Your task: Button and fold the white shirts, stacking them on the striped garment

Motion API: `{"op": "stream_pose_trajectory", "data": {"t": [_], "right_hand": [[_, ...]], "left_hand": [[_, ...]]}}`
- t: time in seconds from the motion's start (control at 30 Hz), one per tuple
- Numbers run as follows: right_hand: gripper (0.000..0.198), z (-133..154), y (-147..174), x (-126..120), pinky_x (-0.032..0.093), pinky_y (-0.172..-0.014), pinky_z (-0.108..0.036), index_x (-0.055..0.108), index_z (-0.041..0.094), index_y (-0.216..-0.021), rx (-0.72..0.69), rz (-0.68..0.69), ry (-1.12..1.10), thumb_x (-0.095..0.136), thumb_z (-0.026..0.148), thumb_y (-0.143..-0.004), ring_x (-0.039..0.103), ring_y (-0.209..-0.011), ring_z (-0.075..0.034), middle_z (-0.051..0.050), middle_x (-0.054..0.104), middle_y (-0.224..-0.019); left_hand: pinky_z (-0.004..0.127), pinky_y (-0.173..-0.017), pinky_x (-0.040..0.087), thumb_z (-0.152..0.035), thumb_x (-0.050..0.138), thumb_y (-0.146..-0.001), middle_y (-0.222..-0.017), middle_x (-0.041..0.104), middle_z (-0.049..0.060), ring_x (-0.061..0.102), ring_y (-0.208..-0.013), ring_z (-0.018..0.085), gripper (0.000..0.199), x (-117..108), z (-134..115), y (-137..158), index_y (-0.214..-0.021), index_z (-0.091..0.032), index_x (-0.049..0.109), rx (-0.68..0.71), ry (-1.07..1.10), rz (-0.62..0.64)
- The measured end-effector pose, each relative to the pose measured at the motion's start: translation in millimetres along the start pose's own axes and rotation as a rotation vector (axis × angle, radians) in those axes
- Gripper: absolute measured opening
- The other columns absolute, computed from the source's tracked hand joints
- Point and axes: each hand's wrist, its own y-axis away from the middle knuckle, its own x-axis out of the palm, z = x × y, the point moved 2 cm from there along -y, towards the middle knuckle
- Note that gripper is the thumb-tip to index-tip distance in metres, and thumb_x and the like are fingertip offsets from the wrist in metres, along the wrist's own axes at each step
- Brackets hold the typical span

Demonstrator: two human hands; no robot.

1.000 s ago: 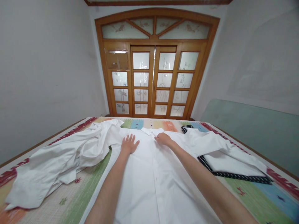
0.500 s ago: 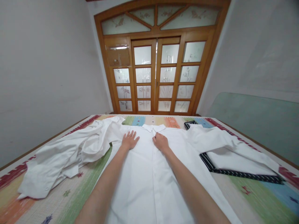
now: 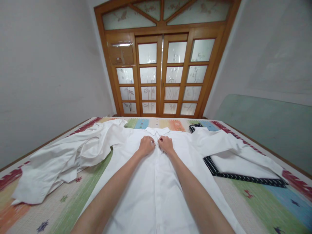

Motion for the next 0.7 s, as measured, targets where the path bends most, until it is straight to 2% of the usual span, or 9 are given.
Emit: {"op": "stream_pose_trajectory", "data": {"t": [0.1,0.2,0.4,0.7], "right_hand": [[0.025,-3.6,-2.3,0.8,0.035,-0.081,-0.028,0.071,0.017,-0.088,0.026,0.012,-0.065,0.047,0.021,-0.088,0.061,-0.096,-0.018,-0.007,0.074,-0.097],[0.025,-5.1,-4.1,1.5,0.035,-0.080,-0.026,0.072,0.018,-0.086,0.052,0.016,-0.088,0.047,0.023,-0.088,0.062,-0.094,-0.017,-0.006,0.075,-0.095],[0.026,-7.3,-8.0,4.7,0.036,-0.077,-0.026,0.073,0.019,-0.083,0.089,0.023,-0.105,0.048,0.026,-0.088,0.063,-0.089,-0.017,-0.005,0.075,-0.092],[0.027,-12.1,-9.4,6.0,0.037,-0.072,-0.022,0.073,0.019,-0.079,0.111,0.017,-0.150,0.047,0.024,-0.085,0.064,-0.082,-0.015,-0.004,0.075,-0.087]], "left_hand": [[0.037,-0.095,0.043,-0.024,0.053,-0.086,-0.112,0.066,0.010,0.053,-0.113,0.026,0.024,6.2,-11.2,-2.6,-0.100,-0.018,0.070,0.026,-0.005,-0.010],[0.036,-0.092,0.043,-0.025,0.052,-0.087,-0.108,0.065,0.010,0.053,-0.110,0.026,0.023,13.3,-10.4,-4.6,-0.100,-0.019,0.069,0.030,0.026,-0.055],[0.037,-0.090,0.041,-0.027,0.050,-0.091,-0.104,0.065,0.009,0.052,-0.108,0.025,0.023,20.9,-6.1,-10.1,-0.102,-0.022,0.069,0.050,0.046,-0.058],[0.036,-0.092,0.038,-0.026,0.053,-0.090,-0.104,0.068,0.006,0.055,-0.106,0.023,0.017,21.5,-4.3,-13.6,-0.098,-0.021,0.066,-0.003,0.181,-0.038]]}}
